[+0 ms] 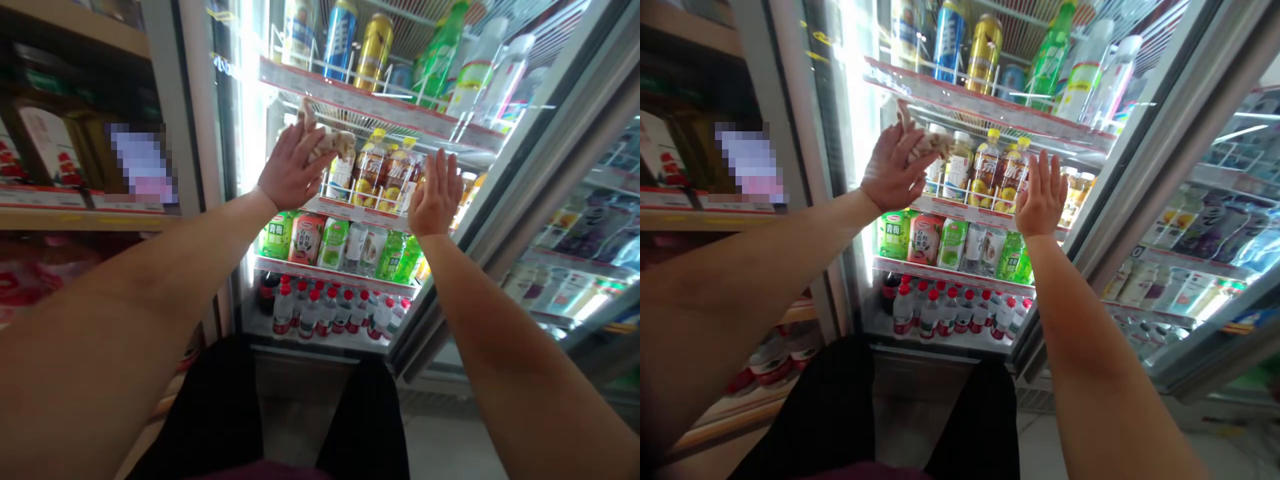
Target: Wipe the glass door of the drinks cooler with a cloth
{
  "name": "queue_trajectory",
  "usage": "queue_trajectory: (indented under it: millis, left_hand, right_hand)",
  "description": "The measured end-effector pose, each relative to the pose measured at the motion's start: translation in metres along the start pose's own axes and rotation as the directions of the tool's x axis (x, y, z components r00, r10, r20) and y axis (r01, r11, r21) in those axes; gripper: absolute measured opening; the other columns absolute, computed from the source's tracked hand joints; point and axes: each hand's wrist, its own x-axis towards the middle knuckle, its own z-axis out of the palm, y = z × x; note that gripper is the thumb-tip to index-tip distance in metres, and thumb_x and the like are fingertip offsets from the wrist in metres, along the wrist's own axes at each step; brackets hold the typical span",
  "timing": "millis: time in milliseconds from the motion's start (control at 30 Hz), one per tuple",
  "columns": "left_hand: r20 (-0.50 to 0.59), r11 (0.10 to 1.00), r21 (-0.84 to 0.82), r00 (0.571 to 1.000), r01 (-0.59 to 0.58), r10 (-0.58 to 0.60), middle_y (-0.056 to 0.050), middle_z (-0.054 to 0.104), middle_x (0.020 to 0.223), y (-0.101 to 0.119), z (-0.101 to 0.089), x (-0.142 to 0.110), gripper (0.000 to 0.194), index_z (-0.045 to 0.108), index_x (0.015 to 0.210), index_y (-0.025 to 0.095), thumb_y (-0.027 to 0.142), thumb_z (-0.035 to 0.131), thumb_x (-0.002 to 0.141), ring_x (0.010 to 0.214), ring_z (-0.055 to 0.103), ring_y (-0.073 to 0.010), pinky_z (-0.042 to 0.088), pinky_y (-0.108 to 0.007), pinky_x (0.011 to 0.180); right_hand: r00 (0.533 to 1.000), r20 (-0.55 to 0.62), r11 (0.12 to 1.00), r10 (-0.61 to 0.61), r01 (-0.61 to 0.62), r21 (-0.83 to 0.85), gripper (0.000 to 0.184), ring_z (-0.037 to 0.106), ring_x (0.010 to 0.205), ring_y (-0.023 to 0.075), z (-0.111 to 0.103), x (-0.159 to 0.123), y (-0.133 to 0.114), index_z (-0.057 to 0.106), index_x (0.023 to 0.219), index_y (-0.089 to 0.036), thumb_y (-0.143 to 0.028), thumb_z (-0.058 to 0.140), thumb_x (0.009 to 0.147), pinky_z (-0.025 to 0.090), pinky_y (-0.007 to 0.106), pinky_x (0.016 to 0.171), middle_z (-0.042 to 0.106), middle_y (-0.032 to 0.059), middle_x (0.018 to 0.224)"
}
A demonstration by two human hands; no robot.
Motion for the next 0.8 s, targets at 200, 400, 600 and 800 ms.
queue_trajectory:
  millis: [200, 400, 600, 800]
  left_hand:
    - [0.092, 0.957, -0.071, 0.954, -0.28, 0.286, 0.004, 0.037, 0.168, -0.0023, 0.0011, -0.001, 0.055, 0.052, 0.152, 0.03, 0.037, 0.049, 0.098, 0.162, 0.001, -0.0341, 0.02, -0.065, 0.13]
    - [-0.139, 0.995, 0.035, 0.985, -0.096, 0.1, -0.001, 0.026, 0.173, -0.0005, 0.0017, -0.0032, 0.053, 0.042, 0.159, 0.025, 0.033, 0.044, 0.106, 0.162, 0.004, -0.0323, 0.021, -0.062, 0.13]
    - [0.016, 0.971, -0.023, 0.971, -0.239, 0.239, -0.001, 0.042, 0.164, 0.0016, 0.0018, -0.0026, 0.052, 0.05, 0.154, 0.025, 0.038, 0.043, 0.104, 0.162, 0.007, -0.0355, 0.025, -0.066, 0.127]
    - [-0.151, 0.996, 0.052, 0.985, -0.076, 0.083, -0.001, 0.045, 0.163, 0.0042, -0.0002, -0.0032, 0.054, 0.041, 0.16, 0.023, 0.035, 0.04, 0.107, 0.161, 0.004, -0.0299, 0.023, -0.06, 0.13]
  right_hand:
    - [0.999, -0.026, 0.999, -0.026, 0.025, -0.025, 0.07, 0.026, 0.161, 0.0265, 0.002, -0.0011, 0.0016, 0.041, 0.161, -0.018, -0.023, 0.033, 0.092, 0.026, 0.057, 0.128, 0.043, 0.0085, 0.167]
    - [0.998, -0.051, 0.999, -0.033, 0.033, -0.004, 0.068, 0.031, 0.159, 0.0275, 0.0017, -0.0015, 0.0023, 0.047, 0.158, -0.015, -0.024, 0.035, 0.091, 0.026, 0.056, 0.128, 0.045, 0.0099, 0.166]
    - [1.0, -0.009, 1.0, -0.004, 0.004, 0.002, 0.07, 0.028, 0.16, 0.0281, -0.0027, -0.0006, -0.0027, 0.041, 0.161, -0.018, -0.022, 0.033, 0.092, 0.025, 0.058, 0.127, 0.043, 0.0094, 0.167]
    - [1.0, 0.006, 1.0, -0.005, 0.005, -0.015, 0.07, 0.027, 0.161, 0.0287, -0.0037, -0.0004, -0.0035, 0.038, 0.163, -0.019, -0.022, 0.033, 0.093, 0.026, 0.06, 0.127, 0.042, 0.0102, 0.167]
